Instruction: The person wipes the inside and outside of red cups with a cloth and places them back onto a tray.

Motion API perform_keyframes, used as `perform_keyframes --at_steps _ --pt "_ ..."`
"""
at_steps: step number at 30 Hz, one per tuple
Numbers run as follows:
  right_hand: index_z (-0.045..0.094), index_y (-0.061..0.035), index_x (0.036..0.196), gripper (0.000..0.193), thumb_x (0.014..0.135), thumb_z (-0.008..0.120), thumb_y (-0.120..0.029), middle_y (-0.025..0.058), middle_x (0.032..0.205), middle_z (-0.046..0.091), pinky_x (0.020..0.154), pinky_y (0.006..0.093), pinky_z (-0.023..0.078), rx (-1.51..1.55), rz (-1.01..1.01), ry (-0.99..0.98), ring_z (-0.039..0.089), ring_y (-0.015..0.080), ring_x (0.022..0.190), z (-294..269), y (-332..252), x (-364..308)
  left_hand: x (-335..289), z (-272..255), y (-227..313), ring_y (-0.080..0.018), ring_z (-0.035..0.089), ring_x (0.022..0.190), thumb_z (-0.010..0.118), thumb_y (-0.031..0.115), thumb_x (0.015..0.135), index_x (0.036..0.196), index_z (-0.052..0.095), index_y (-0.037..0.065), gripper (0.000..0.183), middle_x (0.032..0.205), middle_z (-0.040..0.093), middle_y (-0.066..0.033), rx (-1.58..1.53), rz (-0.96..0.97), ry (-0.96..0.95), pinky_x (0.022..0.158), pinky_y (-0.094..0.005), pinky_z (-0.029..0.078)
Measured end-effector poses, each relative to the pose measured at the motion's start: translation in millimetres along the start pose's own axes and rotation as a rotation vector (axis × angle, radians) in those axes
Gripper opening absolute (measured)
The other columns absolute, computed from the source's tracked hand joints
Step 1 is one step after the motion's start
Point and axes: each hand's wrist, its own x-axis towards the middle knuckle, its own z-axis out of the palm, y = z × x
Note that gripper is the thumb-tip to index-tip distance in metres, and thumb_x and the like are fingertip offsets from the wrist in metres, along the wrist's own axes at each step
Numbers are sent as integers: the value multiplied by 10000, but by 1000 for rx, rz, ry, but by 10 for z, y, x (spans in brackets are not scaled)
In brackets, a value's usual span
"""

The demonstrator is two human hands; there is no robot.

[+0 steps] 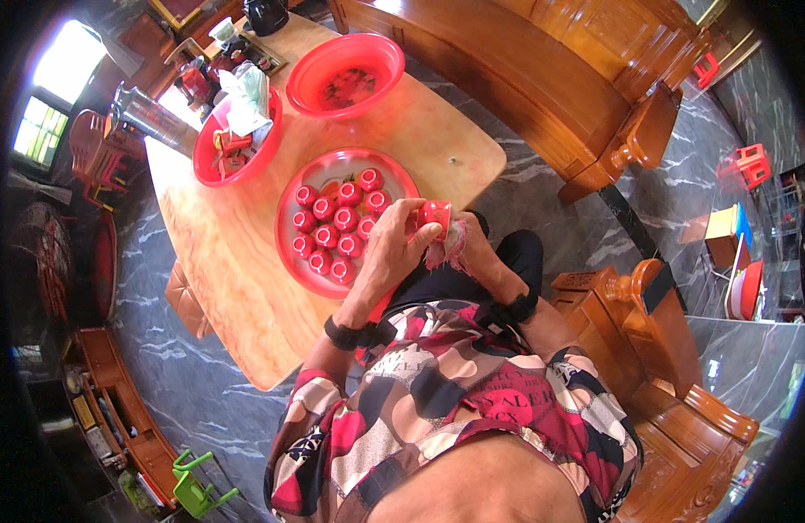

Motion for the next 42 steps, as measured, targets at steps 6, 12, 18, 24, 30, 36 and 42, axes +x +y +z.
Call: perform_keyframes --at_steps 6,12,18,24,30,36,42 --pt "609 -32 938 155 813 637 -120 73 747 612 575 312 503 -701 -213 174 635 229 661 -22 -91 2 0 22 -93 -131 583 649 565 284 933 934 564 -19 303 719 612 -79 -123 -90 -51 587 -288 471" --pt "549 -41 912 214 751 637 -152 132 745 560 592 406 494 -1106 -645 231 597 350 670 64 -259 24 49 -82 -130 -199 500 605 488 408 945 783 557 -28 470 618 521 -135 -231 -378 -248 583 -367 423" --pt "559 -38 936 233 738 640 -133 126 794 587 636 372 501 -1096 -692 171 613 318 730 97 -193 15 -58 -9 -209 -255 545 732 484 334 944 956 564 -9 353 791 564 -161 -156 -201 -117 687 -366 441" --pt "601 -3 1032 278 786 683 -100 76 862 653 627 295 505 -369 -243 57 619 137 748 -13 -59 8 -13 -75 130 -302 565 1019 746 76 669 1196 521 50 574 1096 564 -151 185 286 21 862 -377 469" --pt "602 2 995 183 869 630 -127 75 683 626 487 249 472 211 83 -176 607 118 597 -48 63 -14 -22 -84 59 -348 548 1064 772 124 657 1204 508 33 614 1105 561 -166 127 111 -58 885 -402 466" --pt "609 -25 955 164 867 628 -162 32 669 630 443 254 460 -8 38 -17 627 127 575 -6 -17 -68 -84 -34 -67 -313 599 910 722 154 710 1158 519 9 514 983 589 -166 132 121 -29 786 -388 477" --pt "599 -30 931 239 789 697 -195 110 707 632 531 363 489 -802 -421 206 646 278 634 16 -79 -22 -74 -55 -101 -180 574 750 609 272 873 1047 548 -11 338 797 579 -97 -98 -64 -133 679 -316 471"
